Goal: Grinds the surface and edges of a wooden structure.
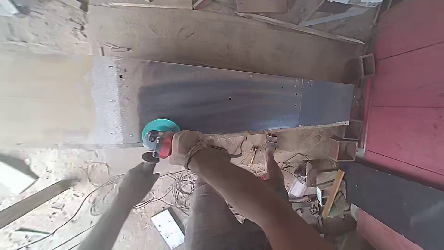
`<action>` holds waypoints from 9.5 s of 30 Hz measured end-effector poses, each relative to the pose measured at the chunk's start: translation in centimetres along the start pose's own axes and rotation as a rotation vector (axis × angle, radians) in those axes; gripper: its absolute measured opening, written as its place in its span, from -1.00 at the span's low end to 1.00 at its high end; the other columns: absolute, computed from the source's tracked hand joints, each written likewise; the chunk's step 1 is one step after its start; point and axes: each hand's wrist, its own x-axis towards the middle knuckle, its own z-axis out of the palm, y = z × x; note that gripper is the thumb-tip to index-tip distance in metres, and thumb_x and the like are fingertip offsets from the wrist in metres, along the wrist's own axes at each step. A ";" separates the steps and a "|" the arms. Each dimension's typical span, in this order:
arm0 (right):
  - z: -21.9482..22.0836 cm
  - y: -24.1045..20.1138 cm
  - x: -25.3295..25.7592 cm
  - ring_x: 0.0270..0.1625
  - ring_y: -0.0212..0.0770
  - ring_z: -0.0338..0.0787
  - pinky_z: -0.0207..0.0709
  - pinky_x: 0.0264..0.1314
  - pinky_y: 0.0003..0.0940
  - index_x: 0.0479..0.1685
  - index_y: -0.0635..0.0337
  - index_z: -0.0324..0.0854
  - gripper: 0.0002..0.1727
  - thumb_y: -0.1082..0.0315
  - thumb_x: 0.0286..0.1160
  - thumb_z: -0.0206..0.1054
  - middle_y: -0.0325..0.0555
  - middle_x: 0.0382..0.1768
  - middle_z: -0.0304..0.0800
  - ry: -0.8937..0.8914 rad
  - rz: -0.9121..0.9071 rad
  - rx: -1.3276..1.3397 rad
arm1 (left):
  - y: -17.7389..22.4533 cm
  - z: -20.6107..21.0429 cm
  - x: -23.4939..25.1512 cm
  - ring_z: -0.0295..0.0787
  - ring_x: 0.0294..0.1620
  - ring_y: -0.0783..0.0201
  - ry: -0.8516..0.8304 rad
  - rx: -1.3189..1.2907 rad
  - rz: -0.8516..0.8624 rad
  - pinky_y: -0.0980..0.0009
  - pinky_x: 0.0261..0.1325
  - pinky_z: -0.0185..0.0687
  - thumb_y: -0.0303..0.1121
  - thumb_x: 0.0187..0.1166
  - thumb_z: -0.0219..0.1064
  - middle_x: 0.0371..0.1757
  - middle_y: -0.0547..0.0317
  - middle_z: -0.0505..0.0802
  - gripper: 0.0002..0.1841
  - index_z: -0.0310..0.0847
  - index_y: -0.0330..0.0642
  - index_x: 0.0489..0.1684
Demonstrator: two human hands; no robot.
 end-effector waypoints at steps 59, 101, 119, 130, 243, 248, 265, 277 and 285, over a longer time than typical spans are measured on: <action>-1.6 -1.0 -4.3 0.29 0.16 0.83 0.68 0.25 0.20 0.16 0.35 0.67 -0.28 -0.08 0.13 0.57 0.21 0.17 0.82 -0.191 0.295 -0.208 | 3.3 2.9 -3.0 0.85 0.02 -0.13 -0.238 -0.174 -0.060 -0.30 0.04 0.70 -0.17 0.38 0.47 -0.04 -0.10 0.87 -0.61 0.70 -0.11 0.13; 1.6 0.1 -2.1 0.22 0.08 0.87 0.71 0.26 0.17 0.20 0.22 0.72 -0.22 -0.24 0.09 0.59 0.11 0.10 0.88 -0.100 0.356 -0.164 | 2.7 -2.3 -3.2 0.85 0.15 -0.22 -0.264 0.044 -0.062 -0.30 0.06 0.70 -0.20 0.57 0.30 0.08 -0.14 0.87 -0.66 0.60 -0.10 0.23; -2.3 3.7 -3.2 0.22 0.06 0.88 0.73 0.25 0.08 0.19 0.27 0.69 -0.13 -0.30 0.04 0.66 0.10 0.07 0.89 -0.108 0.479 -0.343 | 8.7 3.2 -2.4 0.87 0.17 -0.15 -0.254 -0.163 -0.038 -0.23 0.07 0.76 -0.24 0.53 0.30 0.10 -0.06 0.89 -0.61 0.57 0.00 0.33; -1.9 3.4 -3.0 0.23 0.06 0.87 0.73 0.27 0.07 0.22 0.27 0.68 -0.11 -0.29 0.01 0.66 0.11 0.09 0.88 -0.144 0.485 -0.379 | 8.4 3.3 -3.2 0.87 0.17 -0.15 -0.288 -0.199 -0.042 -0.23 0.11 0.75 -0.24 0.56 0.29 0.11 -0.07 0.89 -0.61 0.55 -0.04 0.36; -6.3 5.0 -0.2 0.19 0.10 0.87 0.72 0.18 0.25 0.14 0.20 0.72 -0.33 -0.06 0.05 0.62 0.09 0.09 0.88 0.041 0.268 -0.019 | 11.0 -5.7 1.1 0.78 0.30 -0.30 0.013 0.123 -0.078 -0.40 0.19 0.66 -0.19 0.52 0.37 0.28 -0.21 0.82 -0.55 0.60 -0.09 0.38; -8.5 -1.5 1.7 0.22 0.05 0.86 0.72 0.15 0.16 0.06 0.24 0.70 -0.41 -0.02 0.11 0.57 0.09 0.11 0.86 -0.026 0.220 -0.113 | 5.5 -6.9 2.7 0.82 0.19 -0.26 0.014 0.006 -0.097 -0.34 0.14 0.67 -0.20 0.45 0.45 0.10 -0.24 0.85 -0.58 0.65 -0.22 0.21; -11.1 34.8 -15.5 0.31 0.17 0.83 0.66 0.32 0.23 0.17 0.33 0.70 -0.27 0.02 0.01 0.71 0.23 0.17 0.84 0.049 0.843 0.090 | 42.1 10.4 1.9 0.81 0.25 -0.20 -0.342 0.220 0.318 -0.33 0.09 0.71 -0.25 0.35 0.45 0.24 -0.15 0.83 -0.53 0.64 -0.13 0.28; -4.5 65.7 -28.6 0.39 0.23 0.76 0.56 0.48 0.25 0.32 0.43 0.61 -0.11 0.16 -0.14 0.83 0.33 0.26 0.77 0.217 1.020 0.502 | 68.7 26.2 -3.8 0.81 0.23 -0.19 -0.345 0.501 0.441 -0.25 -0.02 0.74 -0.23 0.45 0.45 0.20 -0.13 0.85 -0.65 0.71 -0.15 0.16; -1.9 57.1 -21.4 0.19 0.12 0.84 0.68 0.33 0.23 0.25 0.27 0.69 -0.15 0.26 -0.32 0.84 0.18 0.10 0.86 0.279 0.506 0.802 | 60.9 16.6 -6.9 0.81 0.19 -0.31 -0.154 0.648 0.258 -0.30 0.03 0.72 -0.26 0.43 0.45 0.20 -0.25 0.83 -0.41 0.51 -0.15 0.50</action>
